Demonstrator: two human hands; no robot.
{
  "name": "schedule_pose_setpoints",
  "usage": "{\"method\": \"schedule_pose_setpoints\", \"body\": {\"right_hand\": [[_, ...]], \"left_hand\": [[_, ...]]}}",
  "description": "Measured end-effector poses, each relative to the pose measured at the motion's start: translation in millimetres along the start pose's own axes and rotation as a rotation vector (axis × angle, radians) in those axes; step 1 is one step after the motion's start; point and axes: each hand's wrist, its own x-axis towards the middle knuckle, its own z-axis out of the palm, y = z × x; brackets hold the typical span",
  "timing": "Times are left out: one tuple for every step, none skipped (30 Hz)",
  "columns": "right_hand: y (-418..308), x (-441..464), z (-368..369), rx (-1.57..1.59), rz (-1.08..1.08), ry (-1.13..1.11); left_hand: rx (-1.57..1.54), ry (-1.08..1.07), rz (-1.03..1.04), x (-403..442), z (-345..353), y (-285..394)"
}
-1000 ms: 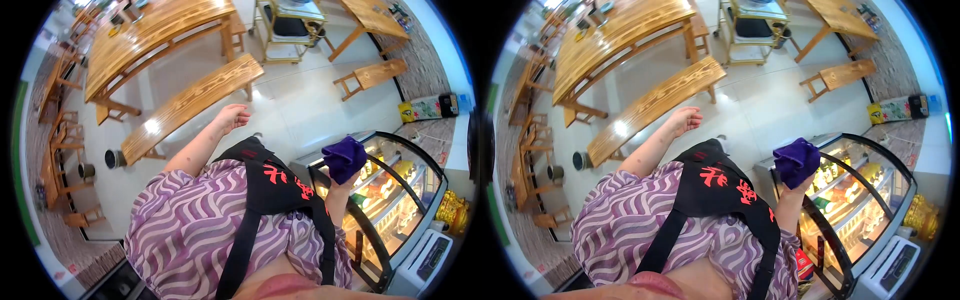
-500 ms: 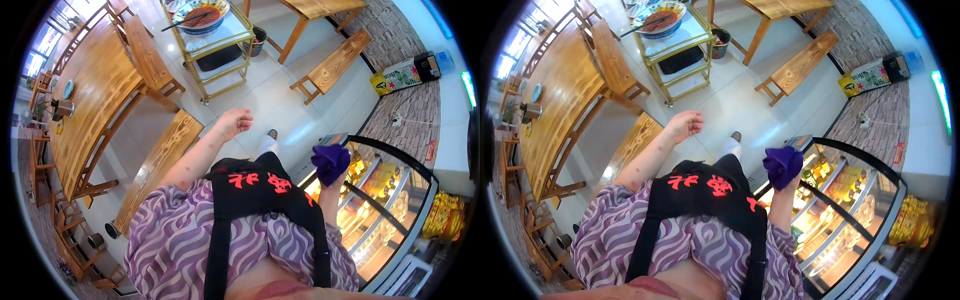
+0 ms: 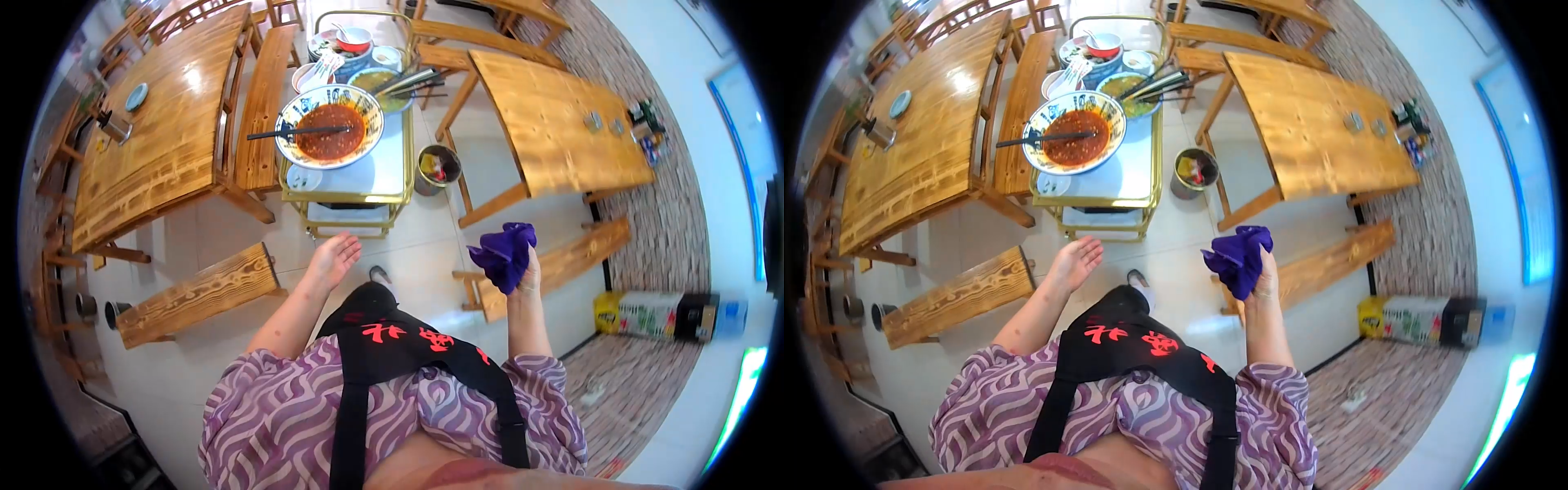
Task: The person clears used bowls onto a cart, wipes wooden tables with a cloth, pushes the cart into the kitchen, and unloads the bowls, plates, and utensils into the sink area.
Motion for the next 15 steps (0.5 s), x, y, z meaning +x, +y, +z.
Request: {"method": "schedule_pose_setpoints", "body": {"right_hand": [[-14, 46, 6, -0.011, 0.003, 0.003], [-28, 88, 10, -0.038, 0.007, -0.017], [-44, 134, 12, -0.069, 0.003, -0.044], [-60, 176, 22, -0.100, -0.002, -0.072], [-79, 211, 35, -0.171, -0.015, -0.016], [-97, 249, 37, -0.318, 0.012, -0.046], [-121, 287, 37, -0.465, 0.036, -0.077], [-138, 327, 42, -0.595, 0.047, -0.113], [-155, 364, 55, -0.641, 0.036, -0.134], [-173, 401, 68, -0.686, 0.023, -0.155], [-185, 449, 70, -0.714, -0.014, -0.207], [-196, 500, 70, -0.740, -0.053, -0.257], [-209, 551, 75, -0.769, -0.041, -0.334], [-218, 605, 78, -0.812, -0.050, -0.345], [-224, 666, 77, -0.885, -0.147, -0.382]], "left_hand": [[-0.035, -0.017, 0.044, 34, 9, 2], [-0.060, -0.031, 0.086, 63, 18, 11], [-0.087, 0.021, 0.088, 86, 40, 26], [-0.114, 0.073, 0.089, 104, 66, 39], [-0.146, 0.136, 0.081, 118, 85, 45], [-0.161, 0.162, 0.109, 135, 99, 49], [-0.176, 0.189, 0.137, 152, 114, 52], [-0.174, 0.215, 0.174, 167, 127, 62], [-0.237, 0.215, 0.180, 177, 141, 66], [-0.300, 0.213, 0.187, 185, 156, 66], [-0.362, 0.201, 0.200, 200, 171, 69], [-0.394, 0.218, 0.194, 209, 191, 77], [-0.427, 0.234, 0.186, 218, 214, 85], [-0.462, 0.261, 0.211, 236, 230, 85], [-0.501, 0.294, 0.231, 254, 246, 82]]}}
